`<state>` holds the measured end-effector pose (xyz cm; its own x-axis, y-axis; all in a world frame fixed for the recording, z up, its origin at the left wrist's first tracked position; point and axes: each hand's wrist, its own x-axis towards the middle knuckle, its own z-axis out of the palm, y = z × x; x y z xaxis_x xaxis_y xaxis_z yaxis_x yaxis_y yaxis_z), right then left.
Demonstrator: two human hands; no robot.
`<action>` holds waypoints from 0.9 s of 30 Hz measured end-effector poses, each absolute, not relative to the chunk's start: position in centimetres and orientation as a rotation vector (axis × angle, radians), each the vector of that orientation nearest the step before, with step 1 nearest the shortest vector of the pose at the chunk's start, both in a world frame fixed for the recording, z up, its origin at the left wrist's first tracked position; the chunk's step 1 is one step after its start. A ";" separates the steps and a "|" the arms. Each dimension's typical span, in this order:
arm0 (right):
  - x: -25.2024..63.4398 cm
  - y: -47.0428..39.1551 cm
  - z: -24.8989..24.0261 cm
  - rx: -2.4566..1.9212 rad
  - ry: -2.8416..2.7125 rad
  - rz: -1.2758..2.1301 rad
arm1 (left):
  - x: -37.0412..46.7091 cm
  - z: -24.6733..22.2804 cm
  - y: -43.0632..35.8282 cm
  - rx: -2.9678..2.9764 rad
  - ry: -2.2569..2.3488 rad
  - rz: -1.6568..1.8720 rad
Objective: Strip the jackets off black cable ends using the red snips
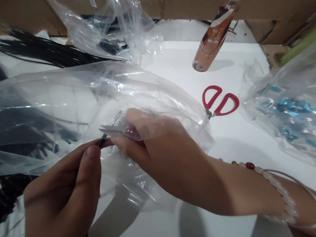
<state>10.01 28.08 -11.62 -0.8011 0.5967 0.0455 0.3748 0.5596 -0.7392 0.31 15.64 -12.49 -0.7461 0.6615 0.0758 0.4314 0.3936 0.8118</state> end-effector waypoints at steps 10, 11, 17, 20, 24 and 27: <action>10.4 29.3 -11.2 -0.865 -2.533 0.760 | -0.8 -13.6 15.4 1.288 2.398 1.251; 10.6 29.3 -11.1 -0.850 -2.548 0.733 | -0.8 -13.7 15.4 1.300 2.398 1.251; 11.0 28.4 -10.4 -0.736 -2.626 0.665 | -1.0 -13.4 15.6 1.131 2.271 1.362; 11.0 27.9 -10.5 -0.728 -2.640 0.612 | -0.8 -13.2 15.6 0.874 2.118 1.396; 11.3 27.5 -10.6 -0.665 -2.645 0.536 | 0.0 -12.3 15.6 0.358 1.922 1.533; 11.3 27.3 -10.5 -0.599 -2.603 0.518 | 0.5 -11.9 15.4 0.175 1.769 1.594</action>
<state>11.28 27.30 -10.49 -0.8200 0.4807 0.3107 0.3251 0.8379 -0.4384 0.50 15.42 -11.85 -0.7195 0.5510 -0.4228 -0.3634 0.2201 0.9053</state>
